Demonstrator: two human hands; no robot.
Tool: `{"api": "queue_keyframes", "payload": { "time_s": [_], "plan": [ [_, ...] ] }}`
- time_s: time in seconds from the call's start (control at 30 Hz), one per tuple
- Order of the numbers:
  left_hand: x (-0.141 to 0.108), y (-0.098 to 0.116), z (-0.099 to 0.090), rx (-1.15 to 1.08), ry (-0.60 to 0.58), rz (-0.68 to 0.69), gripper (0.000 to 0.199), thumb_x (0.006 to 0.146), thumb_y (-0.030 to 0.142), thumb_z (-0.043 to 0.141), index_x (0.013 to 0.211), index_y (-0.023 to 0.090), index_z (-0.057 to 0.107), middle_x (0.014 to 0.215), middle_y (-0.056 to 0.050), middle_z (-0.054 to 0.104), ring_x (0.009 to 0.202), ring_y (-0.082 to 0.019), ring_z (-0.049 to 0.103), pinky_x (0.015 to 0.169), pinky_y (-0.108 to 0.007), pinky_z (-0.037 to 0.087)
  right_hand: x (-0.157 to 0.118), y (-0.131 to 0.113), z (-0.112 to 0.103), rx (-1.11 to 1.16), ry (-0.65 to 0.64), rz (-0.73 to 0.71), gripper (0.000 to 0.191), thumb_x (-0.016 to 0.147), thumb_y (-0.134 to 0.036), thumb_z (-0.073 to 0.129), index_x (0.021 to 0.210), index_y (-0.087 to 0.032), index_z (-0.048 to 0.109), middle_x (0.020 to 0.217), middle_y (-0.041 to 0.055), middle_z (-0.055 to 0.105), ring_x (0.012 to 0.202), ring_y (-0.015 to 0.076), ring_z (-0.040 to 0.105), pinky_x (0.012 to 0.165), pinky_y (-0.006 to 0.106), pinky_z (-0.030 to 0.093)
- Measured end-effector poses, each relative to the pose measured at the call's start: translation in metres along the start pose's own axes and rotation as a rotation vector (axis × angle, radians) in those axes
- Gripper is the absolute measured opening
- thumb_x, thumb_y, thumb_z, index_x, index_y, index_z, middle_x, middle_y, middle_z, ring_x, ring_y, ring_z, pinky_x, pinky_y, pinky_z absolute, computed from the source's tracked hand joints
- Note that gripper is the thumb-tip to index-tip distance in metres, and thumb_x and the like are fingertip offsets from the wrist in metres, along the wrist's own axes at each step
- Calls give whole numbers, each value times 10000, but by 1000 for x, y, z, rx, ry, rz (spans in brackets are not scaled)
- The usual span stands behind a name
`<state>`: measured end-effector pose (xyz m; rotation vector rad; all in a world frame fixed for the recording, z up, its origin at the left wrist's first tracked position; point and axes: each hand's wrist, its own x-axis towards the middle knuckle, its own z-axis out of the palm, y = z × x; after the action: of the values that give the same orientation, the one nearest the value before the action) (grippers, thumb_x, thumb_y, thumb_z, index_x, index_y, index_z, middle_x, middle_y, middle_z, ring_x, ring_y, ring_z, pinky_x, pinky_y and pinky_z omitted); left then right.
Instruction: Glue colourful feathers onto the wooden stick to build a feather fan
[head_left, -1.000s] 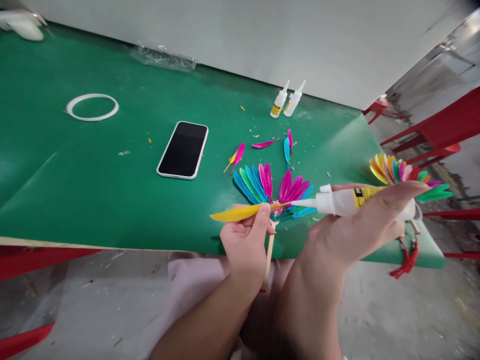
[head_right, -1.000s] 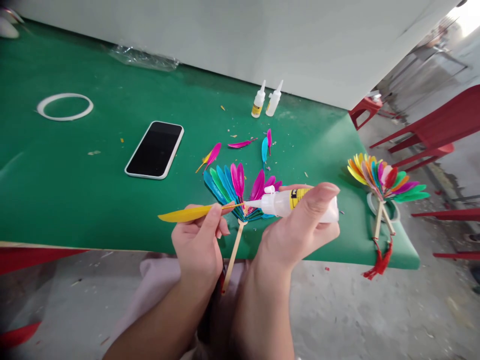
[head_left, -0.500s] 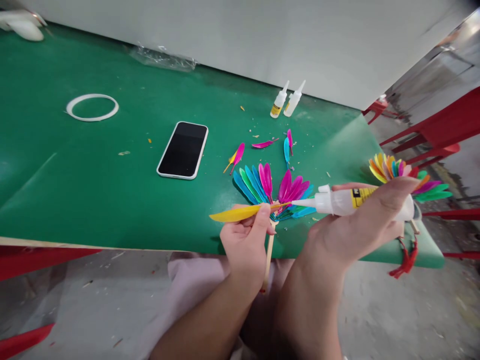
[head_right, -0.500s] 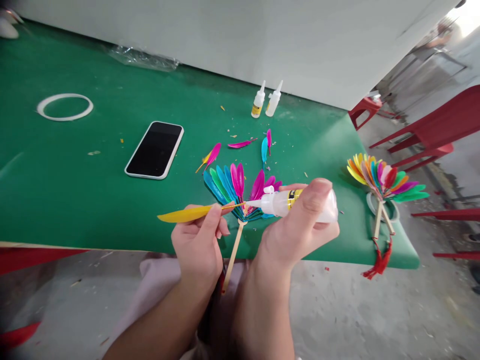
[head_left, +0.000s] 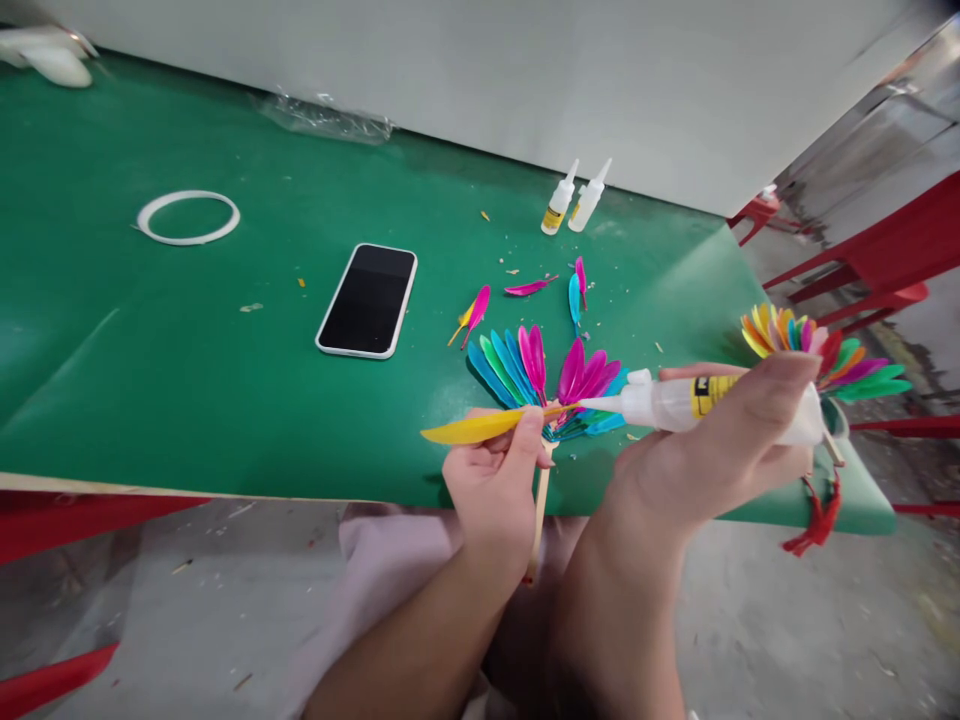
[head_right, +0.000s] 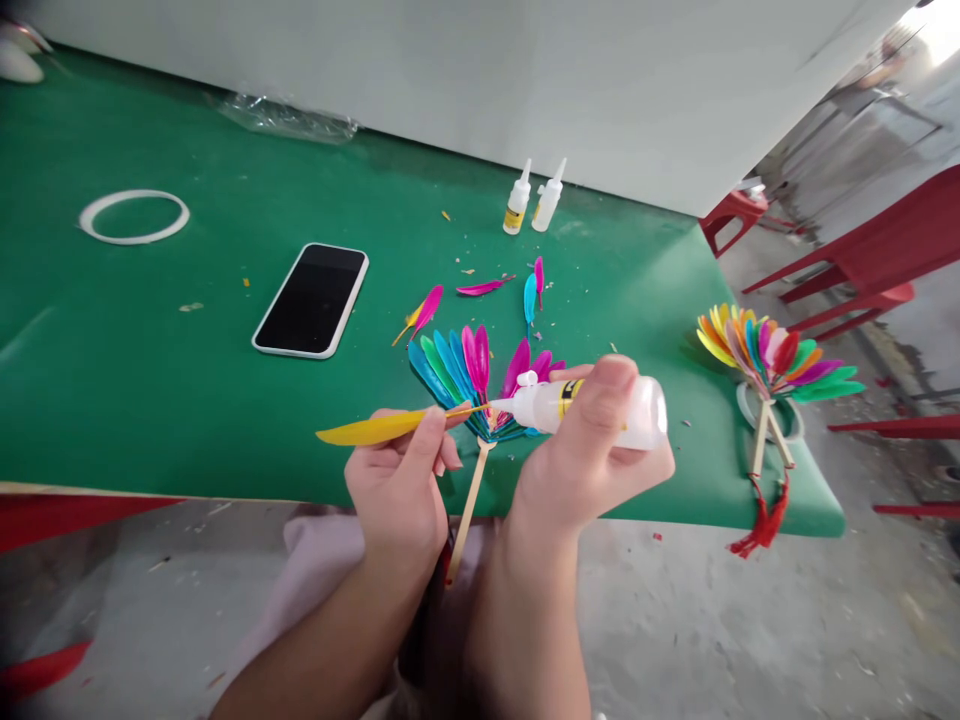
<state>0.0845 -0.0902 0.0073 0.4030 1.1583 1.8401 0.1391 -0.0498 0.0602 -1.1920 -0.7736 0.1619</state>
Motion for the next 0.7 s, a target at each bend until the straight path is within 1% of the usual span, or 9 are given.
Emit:
{"api": "queue_keyframes", "payload": {
  "time_s": [0.17,0.3,0.37,0.43,0.53,0.7],
  "plan": [
    [0,0,-1,17,6,34,138,717,166,661,634,156,552,459,77,520,423,-46,514,455,-152,437,-3,3,-2,-11,-15,-76,398,748,-509,553,518,-184,556,445,-49,439,442,74,417,420,235,331],
    [1,-1,-1,26,14,48,132,716,191,668,647,151,563,454,70,527,421,-58,527,446,-163,432,-4,2,-4,-60,24,-91,351,757,-476,563,536,-204,544,489,-35,469,492,100,451,471,267,389],
    [1,-1,-2,38,10,42,130,722,207,666,655,150,570,452,65,533,428,-62,533,438,-162,421,-4,1,-4,-32,34,-90,318,768,-449,565,556,-213,538,514,-32,478,514,105,463,507,277,407],
    [1,-1,-3,42,6,38,127,727,210,663,659,151,573,451,62,537,435,-64,537,441,-161,419,-4,1,-4,-14,17,-105,308,789,-422,550,562,-215,533,519,-33,472,514,100,461,519,277,408],
    [1,-1,-3,39,-2,45,124,732,210,659,662,154,574,454,62,540,425,-60,527,436,-162,414,-5,3,-4,3,-41,-126,300,807,-393,531,567,-212,532,526,-35,487,496,93,467,497,270,392],
    [1,-1,-4,33,-12,41,126,738,207,657,665,155,569,456,65,535,421,-51,513,429,-153,405,-8,3,-4,23,-63,-95,261,759,-432,577,605,-225,543,542,-29,497,494,118,492,467,281,372]
  ]
}}
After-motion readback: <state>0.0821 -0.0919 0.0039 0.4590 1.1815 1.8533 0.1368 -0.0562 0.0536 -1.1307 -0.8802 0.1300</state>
